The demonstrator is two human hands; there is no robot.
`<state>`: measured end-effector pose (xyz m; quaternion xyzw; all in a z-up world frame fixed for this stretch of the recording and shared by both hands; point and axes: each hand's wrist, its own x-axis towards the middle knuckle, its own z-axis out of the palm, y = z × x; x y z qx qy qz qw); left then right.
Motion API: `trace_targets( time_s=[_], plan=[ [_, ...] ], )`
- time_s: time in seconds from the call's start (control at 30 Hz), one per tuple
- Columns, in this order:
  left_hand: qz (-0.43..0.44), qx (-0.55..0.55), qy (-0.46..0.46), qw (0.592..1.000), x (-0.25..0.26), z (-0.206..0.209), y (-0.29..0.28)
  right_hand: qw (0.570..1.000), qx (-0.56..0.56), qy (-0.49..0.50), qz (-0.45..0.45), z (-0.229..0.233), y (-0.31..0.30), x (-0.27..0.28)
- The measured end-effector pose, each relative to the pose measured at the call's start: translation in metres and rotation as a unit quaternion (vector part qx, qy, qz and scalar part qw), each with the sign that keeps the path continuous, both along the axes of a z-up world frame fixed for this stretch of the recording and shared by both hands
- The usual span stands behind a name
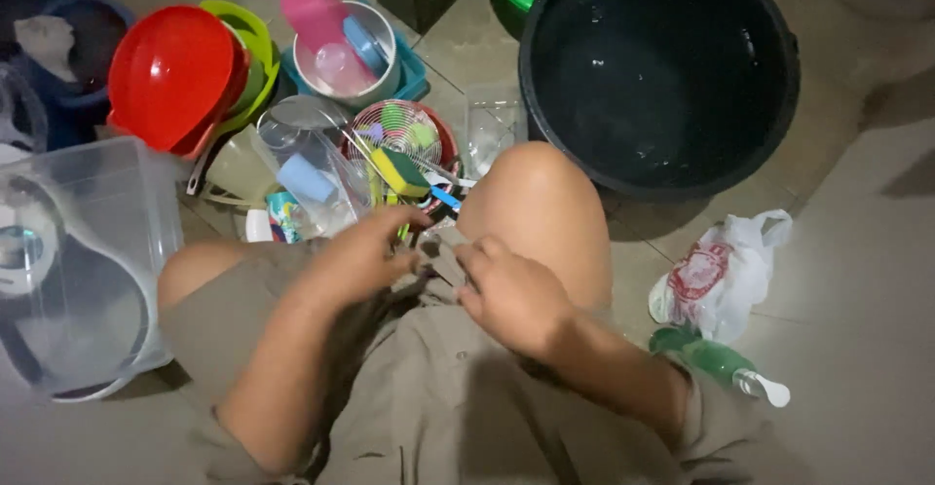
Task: Washing and rinsing various plastic containers and utensils on the floor using a spray nozzle and soap.
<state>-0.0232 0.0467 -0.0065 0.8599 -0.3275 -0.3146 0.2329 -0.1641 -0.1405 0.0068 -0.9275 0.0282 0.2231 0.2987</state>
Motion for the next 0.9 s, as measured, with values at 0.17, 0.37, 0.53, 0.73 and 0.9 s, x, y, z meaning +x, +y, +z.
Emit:
trace_targets(
  time_s=[0.17, 0.37, 0.53, 0.73, 0.9],
  plan=[
    [-0.047, 0.131, 0.010, 0.990, -0.006, -0.009, -0.019, 0.967, 0.047, -0.162, -0.190, -0.003, -0.049, -0.015],
    [-0.018, 0.158, -0.030, 0.987, 0.016, 0.029, -0.023, 0.884, -0.168, 0.074, -0.430, -0.066, -0.192, -0.135],
    [0.010, 0.090, -0.033, 0.995, 0.030, 0.036, -0.026, 0.722, -0.240, 0.438, -0.479, -0.156, -0.233, -0.260],
    [0.096, 0.136, 0.045, 0.985, 0.024, 0.068, -0.051, 0.762, -0.164, 0.326, -0.535, -0.218, -0.227, -0.329],
    [0.083, 0.106, 0.053, 0.990, 0.032, 0.059, -0.048, 0.770, -0.185, 0.309, -0.527, -0.230, -0.232, -0.335]
  ],
)
